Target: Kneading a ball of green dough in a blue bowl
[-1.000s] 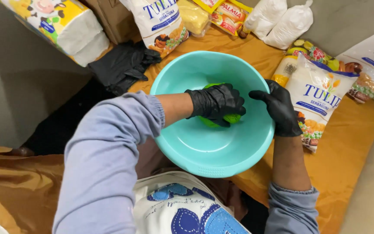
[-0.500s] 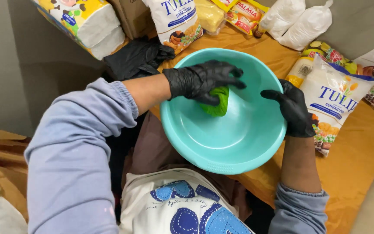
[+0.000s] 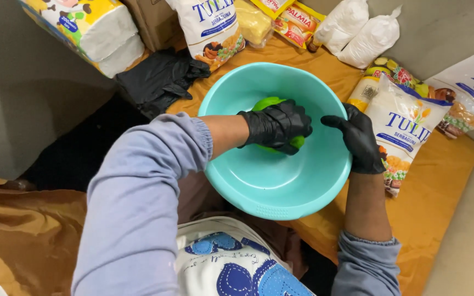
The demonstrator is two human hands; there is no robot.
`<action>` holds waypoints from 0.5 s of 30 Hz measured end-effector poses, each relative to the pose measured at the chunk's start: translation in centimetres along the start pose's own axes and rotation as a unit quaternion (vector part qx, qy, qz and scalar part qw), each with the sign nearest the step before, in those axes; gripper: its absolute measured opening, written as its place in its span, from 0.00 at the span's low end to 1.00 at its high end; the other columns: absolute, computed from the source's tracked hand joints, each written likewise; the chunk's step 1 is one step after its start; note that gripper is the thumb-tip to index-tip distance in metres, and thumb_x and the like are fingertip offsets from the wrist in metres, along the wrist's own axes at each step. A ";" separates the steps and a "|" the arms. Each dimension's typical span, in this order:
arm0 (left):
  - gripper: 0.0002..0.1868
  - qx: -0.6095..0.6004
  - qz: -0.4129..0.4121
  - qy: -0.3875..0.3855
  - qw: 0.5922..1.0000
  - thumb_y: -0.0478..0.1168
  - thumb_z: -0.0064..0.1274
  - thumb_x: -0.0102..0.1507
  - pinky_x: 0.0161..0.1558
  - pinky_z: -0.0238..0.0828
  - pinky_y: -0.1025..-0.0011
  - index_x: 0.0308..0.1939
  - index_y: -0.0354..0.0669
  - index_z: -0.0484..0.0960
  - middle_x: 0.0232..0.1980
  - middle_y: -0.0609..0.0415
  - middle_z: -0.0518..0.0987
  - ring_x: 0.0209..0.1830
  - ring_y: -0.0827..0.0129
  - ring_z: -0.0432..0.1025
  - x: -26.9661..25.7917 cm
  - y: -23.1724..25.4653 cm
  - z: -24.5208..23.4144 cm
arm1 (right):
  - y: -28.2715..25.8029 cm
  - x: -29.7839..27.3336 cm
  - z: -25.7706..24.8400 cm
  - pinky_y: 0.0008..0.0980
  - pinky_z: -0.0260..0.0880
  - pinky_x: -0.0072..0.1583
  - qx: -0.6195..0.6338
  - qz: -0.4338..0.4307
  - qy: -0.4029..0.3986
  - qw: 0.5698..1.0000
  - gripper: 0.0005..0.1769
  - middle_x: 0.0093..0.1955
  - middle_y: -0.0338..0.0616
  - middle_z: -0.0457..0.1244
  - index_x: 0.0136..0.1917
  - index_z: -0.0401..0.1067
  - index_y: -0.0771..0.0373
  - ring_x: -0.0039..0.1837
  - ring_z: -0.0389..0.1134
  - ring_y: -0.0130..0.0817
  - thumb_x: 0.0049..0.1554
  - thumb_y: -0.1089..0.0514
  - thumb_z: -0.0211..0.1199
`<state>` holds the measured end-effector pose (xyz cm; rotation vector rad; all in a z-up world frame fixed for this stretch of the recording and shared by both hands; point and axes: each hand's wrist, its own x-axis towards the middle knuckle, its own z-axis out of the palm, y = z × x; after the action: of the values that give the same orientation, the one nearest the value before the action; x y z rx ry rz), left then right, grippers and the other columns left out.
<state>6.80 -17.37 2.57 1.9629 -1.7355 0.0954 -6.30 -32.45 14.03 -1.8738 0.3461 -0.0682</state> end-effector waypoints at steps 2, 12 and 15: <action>0.24 -0.018 -0.064 0.067 0.995 0.73 0.62 0.51 0.55 0.74 0.64 0.44 0.75 0.79 0.47 0.74 0.79 0.50 0.67 0.77 0.3 -1.4 -0.1 | -0.6 -0.3 0.2 0.32 0.74 0.54 -0.012 0.009 0.001 1.000 0.23 0.45 0.47 0.70 0.59 0.74 0.62 0.47 0.73 0.32 0.52 0.58 0.75; 0.27 0.134 0.021 0.087 0.987 0.68 0.44 0.65 0.63 0.64 0.50 0.62 0.64 0.75 0.60 0.54 0.71 0.67 0.51 0.64 -5.7 -2.5 -6.6 | -0.3 -0.5 0.0 0.33 0.74 0.53 -0.023 -0.007 0.003 1.000 0.23 0.45 0.46 0.69 0.59 0.73 0.65 0.47 0.72 0.32 0.52 0.58 0.75; 0.36 0.072 0.167 0.003 0.983 0.73 0.46 0.63 0.68 0.54 0.41 0.63 0.55 0.76 0.65 0.51 0.73 0.73 0.49 0.58 -5.9 -0.4 -6.1 | -0.2 -0.1 -0.1 0.35 0.75 0.54 -0.010 0.029 0.006 1.000 0.25 0.47 0.47 0.70 0.60 0.74 0.60 0.49 0.74 0.35 0.51 0.56 0.76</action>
<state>7.81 -9.50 5.45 1.7451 -2.0914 0.3525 -6.42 -32.50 14.25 -1.8832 0.4106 -0.0358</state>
